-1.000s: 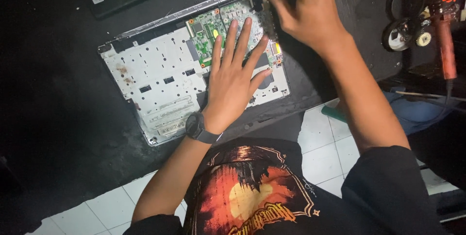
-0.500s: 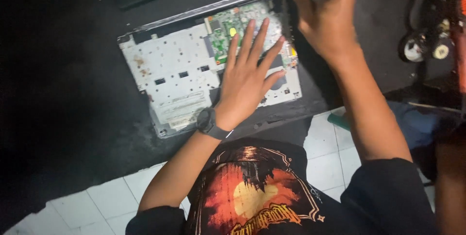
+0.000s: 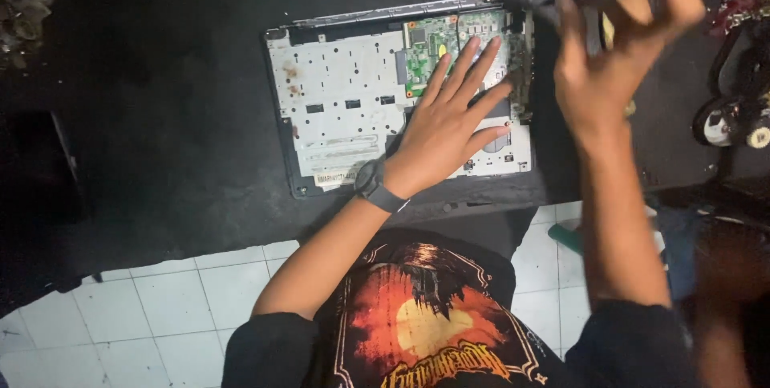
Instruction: The person is performing final reassembly of a laptop, including screwing in internal components and cleaning with a brush.
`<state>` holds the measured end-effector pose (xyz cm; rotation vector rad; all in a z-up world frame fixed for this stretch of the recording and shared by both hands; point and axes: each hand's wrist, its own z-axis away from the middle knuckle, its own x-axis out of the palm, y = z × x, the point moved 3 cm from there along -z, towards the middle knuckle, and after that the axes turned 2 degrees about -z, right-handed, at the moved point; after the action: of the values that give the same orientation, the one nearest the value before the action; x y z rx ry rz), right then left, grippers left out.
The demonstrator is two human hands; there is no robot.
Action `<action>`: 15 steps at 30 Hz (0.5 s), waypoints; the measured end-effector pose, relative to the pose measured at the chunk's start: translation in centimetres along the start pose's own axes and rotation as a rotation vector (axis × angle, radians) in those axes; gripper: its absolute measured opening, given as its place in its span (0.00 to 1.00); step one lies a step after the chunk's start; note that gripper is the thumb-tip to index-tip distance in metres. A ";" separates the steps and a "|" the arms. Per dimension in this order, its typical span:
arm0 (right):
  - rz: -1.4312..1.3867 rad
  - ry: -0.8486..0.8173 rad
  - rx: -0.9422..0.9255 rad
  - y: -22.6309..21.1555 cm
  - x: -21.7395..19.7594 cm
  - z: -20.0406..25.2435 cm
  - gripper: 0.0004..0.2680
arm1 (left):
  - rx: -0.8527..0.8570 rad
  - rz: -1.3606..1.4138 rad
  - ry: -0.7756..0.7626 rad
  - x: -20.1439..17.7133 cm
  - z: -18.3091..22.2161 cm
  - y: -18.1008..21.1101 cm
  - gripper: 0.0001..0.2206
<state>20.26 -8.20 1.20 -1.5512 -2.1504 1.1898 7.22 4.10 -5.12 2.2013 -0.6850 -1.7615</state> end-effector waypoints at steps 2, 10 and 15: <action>-0.082 0.239 0.138 -0.3 0.4 3.5 0.35 | -0.007 0.095 -0.028 -2.6 0.3 0.1 0.20; -0.243 0.400 0.723 -5.0 5.0 8.9 0.31 | -0.192 0.381 0.142 -14.5 2.2 -6.3 0.06; -0.046 0.301 0.557 -5.3 6.5 9.7 0.26 | -0.177 0.067 0.280 -17.4 1.3 -14.9 0.05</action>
<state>8.08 -7.64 -2.84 -1.3185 -1.4887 1.2968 6.19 25.70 2.49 2.2151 -0.5106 -1.3860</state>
